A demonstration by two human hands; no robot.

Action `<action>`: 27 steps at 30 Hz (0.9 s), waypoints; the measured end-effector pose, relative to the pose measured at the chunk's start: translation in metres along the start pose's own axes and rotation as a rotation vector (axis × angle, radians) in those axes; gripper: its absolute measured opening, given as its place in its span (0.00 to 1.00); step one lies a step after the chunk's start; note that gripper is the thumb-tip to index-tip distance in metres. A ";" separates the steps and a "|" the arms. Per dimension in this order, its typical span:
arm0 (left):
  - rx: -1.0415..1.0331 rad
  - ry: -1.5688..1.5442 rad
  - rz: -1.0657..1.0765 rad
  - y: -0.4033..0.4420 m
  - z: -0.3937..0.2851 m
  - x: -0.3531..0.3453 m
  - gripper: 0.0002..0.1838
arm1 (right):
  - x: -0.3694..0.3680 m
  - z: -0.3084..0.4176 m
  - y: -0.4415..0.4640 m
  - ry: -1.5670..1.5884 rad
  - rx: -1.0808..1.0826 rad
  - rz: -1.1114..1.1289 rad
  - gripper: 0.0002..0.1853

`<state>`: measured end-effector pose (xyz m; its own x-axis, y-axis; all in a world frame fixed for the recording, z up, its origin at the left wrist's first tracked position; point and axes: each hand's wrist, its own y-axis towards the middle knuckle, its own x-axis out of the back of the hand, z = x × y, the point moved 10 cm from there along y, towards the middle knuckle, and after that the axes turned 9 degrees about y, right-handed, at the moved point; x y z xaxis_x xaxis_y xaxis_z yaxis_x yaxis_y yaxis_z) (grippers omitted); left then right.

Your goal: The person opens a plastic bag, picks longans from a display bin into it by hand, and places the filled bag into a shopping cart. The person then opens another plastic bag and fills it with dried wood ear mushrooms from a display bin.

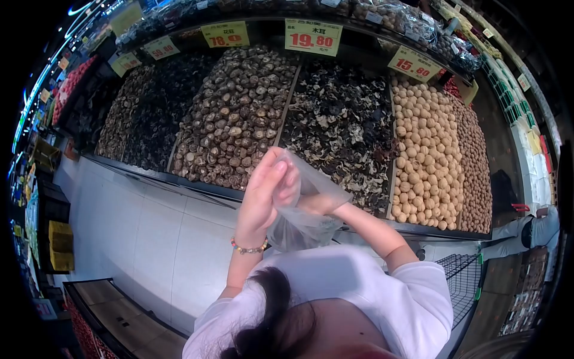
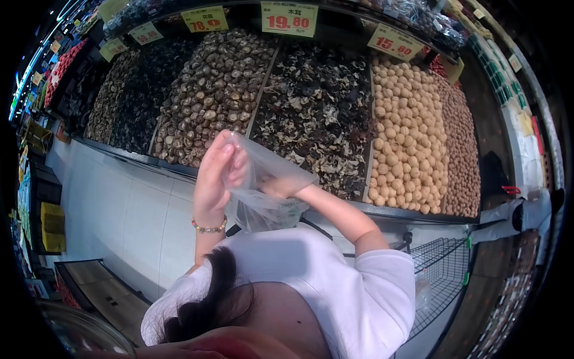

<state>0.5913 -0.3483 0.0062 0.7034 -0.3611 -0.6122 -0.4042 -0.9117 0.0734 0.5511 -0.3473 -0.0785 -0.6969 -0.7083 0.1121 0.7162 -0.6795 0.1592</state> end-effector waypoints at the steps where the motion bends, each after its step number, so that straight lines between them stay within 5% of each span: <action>1: 0.001 0.000 0.001 0.000 0.001 0.000 0.04 | -0.002 -0.014 0.000 -0.101 -0.068 -0.002 0.19; 11: -0.012 -0.013 -0.012 0.000 0.002 0.002 0.05 | -0.005 0.022 -0.024 -0.265 -0.608 -0.003 0.17; 16: -0.017 -0.020 0.004 0.000 0.003 0.001 0.04 | -0.018 -0.010 -0.015 -0.317 -0.317 0.020 0.17; 23: -0.050 -0.001 -0.066 -0.004 -0.002 0.004 0.06 | -0.028 -0.045 -0.033 -0.123 -0.517 0.100 0.17; 27: -0.046 -0.001 -0.067 -0.003 0.001 0.004 0.06 | -0.031 -0.038 -0.030 -0.203 -0.358 0.120 0.17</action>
<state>0.5955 -0.3468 0.0028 0.7275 -0.2983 -0.6178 -0.3283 -0.9421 0.0684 0.5523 -0.3124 -0.1241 -0.5751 -0.7587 0.3060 0.7353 -0.6434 -0.2131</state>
